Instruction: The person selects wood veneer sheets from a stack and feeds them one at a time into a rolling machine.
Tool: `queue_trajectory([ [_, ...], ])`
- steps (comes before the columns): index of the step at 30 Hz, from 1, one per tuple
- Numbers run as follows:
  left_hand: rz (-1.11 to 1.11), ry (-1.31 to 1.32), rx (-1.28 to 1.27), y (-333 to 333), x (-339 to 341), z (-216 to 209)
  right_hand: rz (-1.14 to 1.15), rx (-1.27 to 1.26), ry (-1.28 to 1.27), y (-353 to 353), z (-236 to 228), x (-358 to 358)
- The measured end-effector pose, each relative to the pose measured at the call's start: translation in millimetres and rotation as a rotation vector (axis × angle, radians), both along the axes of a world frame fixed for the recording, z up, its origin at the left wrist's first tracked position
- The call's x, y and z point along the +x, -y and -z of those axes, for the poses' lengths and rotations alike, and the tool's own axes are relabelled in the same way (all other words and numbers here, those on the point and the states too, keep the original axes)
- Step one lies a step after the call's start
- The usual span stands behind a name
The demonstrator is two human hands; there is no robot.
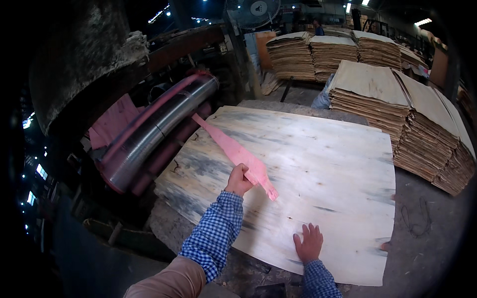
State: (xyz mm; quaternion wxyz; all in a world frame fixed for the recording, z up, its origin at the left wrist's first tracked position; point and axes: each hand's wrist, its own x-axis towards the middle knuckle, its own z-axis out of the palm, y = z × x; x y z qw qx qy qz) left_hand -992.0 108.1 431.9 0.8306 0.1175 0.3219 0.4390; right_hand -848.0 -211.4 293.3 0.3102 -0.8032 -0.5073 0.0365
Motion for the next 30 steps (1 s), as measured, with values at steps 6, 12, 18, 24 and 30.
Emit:
queue_trajectory([
  [6,0.007,0.096,0.075,31.9,-16.5,-12.0,-0.06,-0.2,0.043,70.0,-16.0,-5.9],
  [12,0.026,0.061,0.067,84.3,-29.7,-30.8,-0.128,-0.132,0.025,80.9,-15.8,0.8],
  [18,0.058,-0.021,0.08,173.7,-3.3,-37.5,-0.267,-0.112,-0.063,89.5,-8.4,21.0],
  [24,0.031,-0.089,0.088,285.2,19.7,-31.1,-0.394,-0.006,-0.355,128.4,-24.8,78.3],
  [30,-0.034,-0.304,0.174,365.3,0.9,-30.3,-0.35,0.007,-0.461,185.4,-47.0,137.3],
])
